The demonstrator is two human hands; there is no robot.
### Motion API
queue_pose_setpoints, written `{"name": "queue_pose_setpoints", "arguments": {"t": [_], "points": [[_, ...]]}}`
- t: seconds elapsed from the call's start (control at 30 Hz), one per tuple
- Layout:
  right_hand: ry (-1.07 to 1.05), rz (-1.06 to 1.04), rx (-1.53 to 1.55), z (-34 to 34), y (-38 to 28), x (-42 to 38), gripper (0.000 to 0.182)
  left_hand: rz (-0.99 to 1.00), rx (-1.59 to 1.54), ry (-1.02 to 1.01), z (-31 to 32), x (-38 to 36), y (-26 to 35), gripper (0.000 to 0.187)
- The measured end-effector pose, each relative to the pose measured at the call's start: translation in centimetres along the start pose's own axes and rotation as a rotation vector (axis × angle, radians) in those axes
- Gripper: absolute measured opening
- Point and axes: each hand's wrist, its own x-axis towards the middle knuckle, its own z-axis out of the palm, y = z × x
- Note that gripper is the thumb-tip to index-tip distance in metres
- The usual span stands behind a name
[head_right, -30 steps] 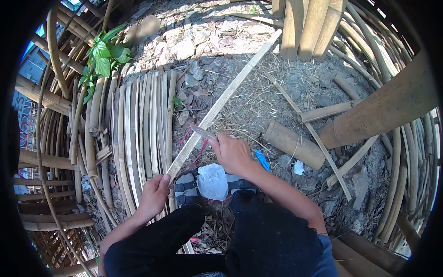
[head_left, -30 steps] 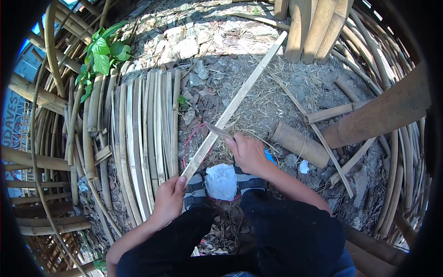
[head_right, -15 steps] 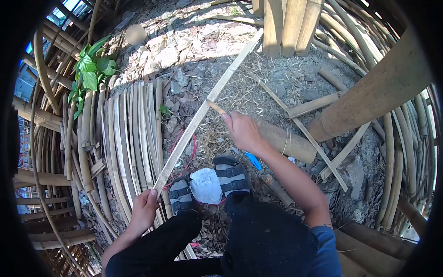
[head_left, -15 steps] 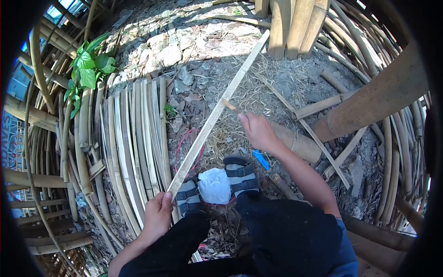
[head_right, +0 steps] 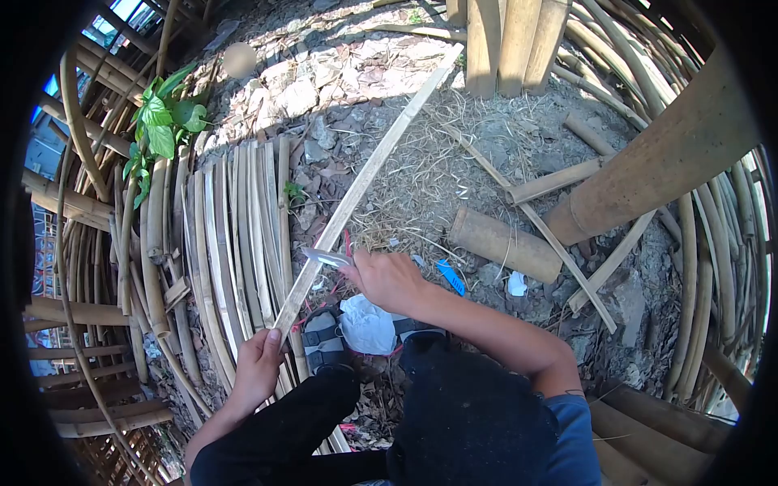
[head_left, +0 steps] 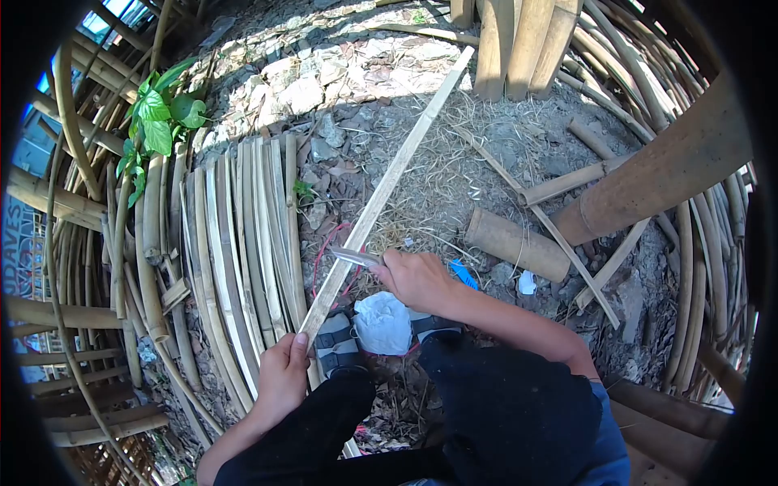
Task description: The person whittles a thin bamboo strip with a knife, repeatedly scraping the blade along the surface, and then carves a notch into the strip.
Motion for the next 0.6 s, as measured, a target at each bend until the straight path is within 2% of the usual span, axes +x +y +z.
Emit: {"name": "queue_pose_setpoints", "arguments": {"t": [0.23, 0.3, 0.53, 0.6], "points": [[0.027, -0.01, -0.005, -0.5, 1.1, 0.8, 0.034, 0.025, -0.009, 0.019, 0.1, 0.1, -0.3, 0.044], [0.053, 0.071, -0.021, -0.5, 1.8, 1.1, 0.035, 0.026, -0.004, 0.02, 0.2, 0.0, -0.3, 0.044], [0.045, 0.115, -0.067, -2.3, 4.6, 2.8, 0.043, 0.014, 0.006, 0.007, 0.2, 0.0, -0.4, 0.043], [0.064, 0.283, -0.078, -2.8, 6.8, 3.8, 0.042, -0.019, 0.003, -0.019, 0.1, -0.2, -0.2, 0.042]]}}
